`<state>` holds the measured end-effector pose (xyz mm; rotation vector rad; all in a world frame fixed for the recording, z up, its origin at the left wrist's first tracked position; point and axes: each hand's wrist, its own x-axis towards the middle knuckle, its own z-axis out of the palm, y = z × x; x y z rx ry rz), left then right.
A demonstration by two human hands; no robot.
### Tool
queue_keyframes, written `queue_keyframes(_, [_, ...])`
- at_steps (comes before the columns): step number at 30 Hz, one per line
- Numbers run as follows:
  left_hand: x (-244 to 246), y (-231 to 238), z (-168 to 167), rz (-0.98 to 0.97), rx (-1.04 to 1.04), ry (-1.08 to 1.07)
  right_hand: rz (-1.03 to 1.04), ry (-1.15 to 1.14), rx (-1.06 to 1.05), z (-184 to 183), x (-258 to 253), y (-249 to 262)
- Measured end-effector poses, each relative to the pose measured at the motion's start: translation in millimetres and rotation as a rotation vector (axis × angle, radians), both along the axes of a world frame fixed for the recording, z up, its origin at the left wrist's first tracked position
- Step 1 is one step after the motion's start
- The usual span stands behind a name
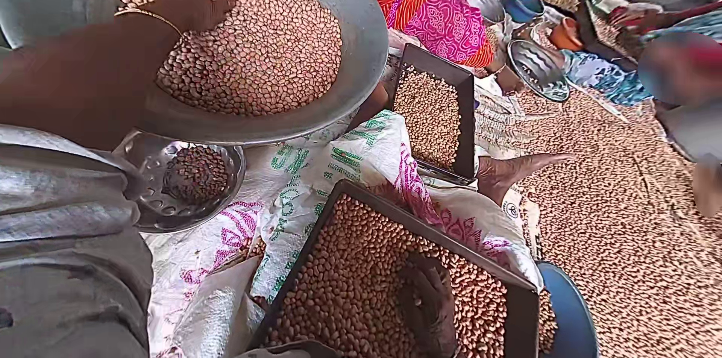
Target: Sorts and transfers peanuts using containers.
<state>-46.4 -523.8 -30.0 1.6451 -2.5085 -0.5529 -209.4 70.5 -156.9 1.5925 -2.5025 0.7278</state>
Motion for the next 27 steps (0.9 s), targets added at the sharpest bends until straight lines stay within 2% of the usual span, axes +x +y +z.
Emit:
queue_keyframes(5, [22, 38, -22, 0.094, 0.032, 0.027, 0.023, 0.009, 0.003, -1, -2, 3])
queue_keyframes(7, [14, 53, -27, 0.05, 0.056, 0.01, 0.006, -0.017, 0.024, -2, -1, 5])
queue_keyframes(11, [-13, 84, -39, -0.357, 0.022, -0.023, 0.0, -0.01, 0.023, -4, 0, 6])
queue_keyframes(14, [-21, 103, -42, -0.668, 0.007, -0.121, -0.01, -0.049, 0.071, 22, 8, -2])
queue_keyframes(18, [19, 97, -32, -0.898, 0.053, -0.174, -0.023, -0.129, 0.093, 46, 15, -12])
queue_keyframes(20, [51, 89, -23, -0.963, 0.056, -0.161, -0.009, -0.043, 0.037, 17, 6, -1])
queue_keyframes(23, [99, 78, -2, -0.878, 0.109, -0.132, 0.004, -0.004, 0.008, -3, 0, 7])
queue_keyframes(27, [137, 80, 16, -0.481, -0.052, -0.054, 0.004, -0.024, 0.017, -3, 0, 7])
